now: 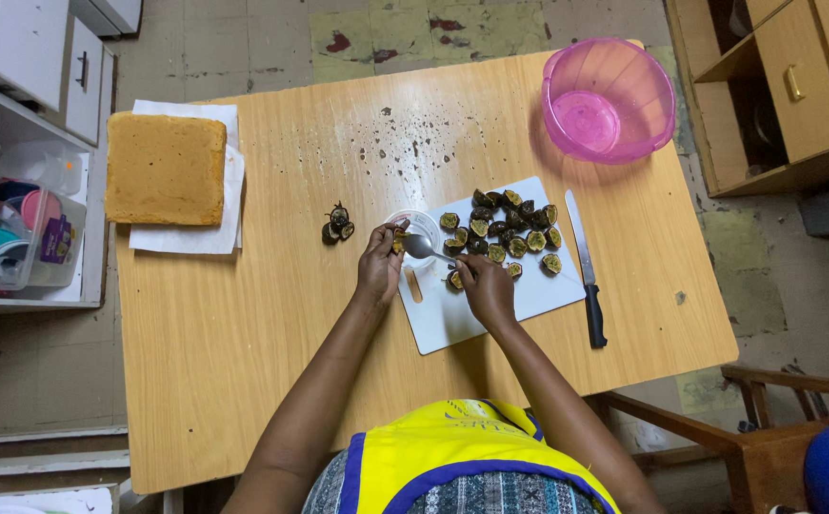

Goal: The person scoops the pulp and seeds from halved passion fruits into a small white bowl using a spoon. The person handles the fruit halves one at a time, placing the empty skins on the cutting board.

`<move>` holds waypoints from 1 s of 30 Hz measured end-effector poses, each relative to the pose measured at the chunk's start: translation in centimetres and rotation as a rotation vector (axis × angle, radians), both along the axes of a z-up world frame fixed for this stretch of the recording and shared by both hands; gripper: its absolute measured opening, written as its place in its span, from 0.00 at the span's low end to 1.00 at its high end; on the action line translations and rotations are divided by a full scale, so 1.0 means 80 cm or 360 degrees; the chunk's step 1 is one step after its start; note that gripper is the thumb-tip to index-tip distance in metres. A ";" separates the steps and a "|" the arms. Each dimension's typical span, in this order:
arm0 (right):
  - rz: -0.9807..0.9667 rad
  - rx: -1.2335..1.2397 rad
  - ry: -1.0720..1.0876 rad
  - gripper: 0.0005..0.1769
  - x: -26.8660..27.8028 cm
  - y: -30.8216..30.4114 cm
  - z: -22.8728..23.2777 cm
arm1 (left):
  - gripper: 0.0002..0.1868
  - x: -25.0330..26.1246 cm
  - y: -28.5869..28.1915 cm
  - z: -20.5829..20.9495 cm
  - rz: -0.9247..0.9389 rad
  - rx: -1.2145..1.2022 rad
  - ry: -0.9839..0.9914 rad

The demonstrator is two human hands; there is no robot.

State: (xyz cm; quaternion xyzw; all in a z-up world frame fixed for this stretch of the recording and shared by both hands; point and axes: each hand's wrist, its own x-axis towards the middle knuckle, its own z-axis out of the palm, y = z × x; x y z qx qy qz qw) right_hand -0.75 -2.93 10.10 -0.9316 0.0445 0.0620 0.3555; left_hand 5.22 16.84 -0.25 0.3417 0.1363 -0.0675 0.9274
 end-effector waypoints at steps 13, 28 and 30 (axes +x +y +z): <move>-0.0008 0.0106 -0.0019 0.15 -0.002 0.010 0.024 | 0.08 -0.002 0.001 -0.023 -0.0027 0.0107 0.0005; -0.0015 0.0083 0.0038 0.17 0.004 0.004 0.033 | 0.07 0.009 0.000 -0.026 0.0039 0.0175 0.0003; 0.0025 0.0004 -0.0033 0.15 0.001 0.008 0.042 | 0.07 0.007 0.000 -0.034 0.0032 0.0185 -0.0016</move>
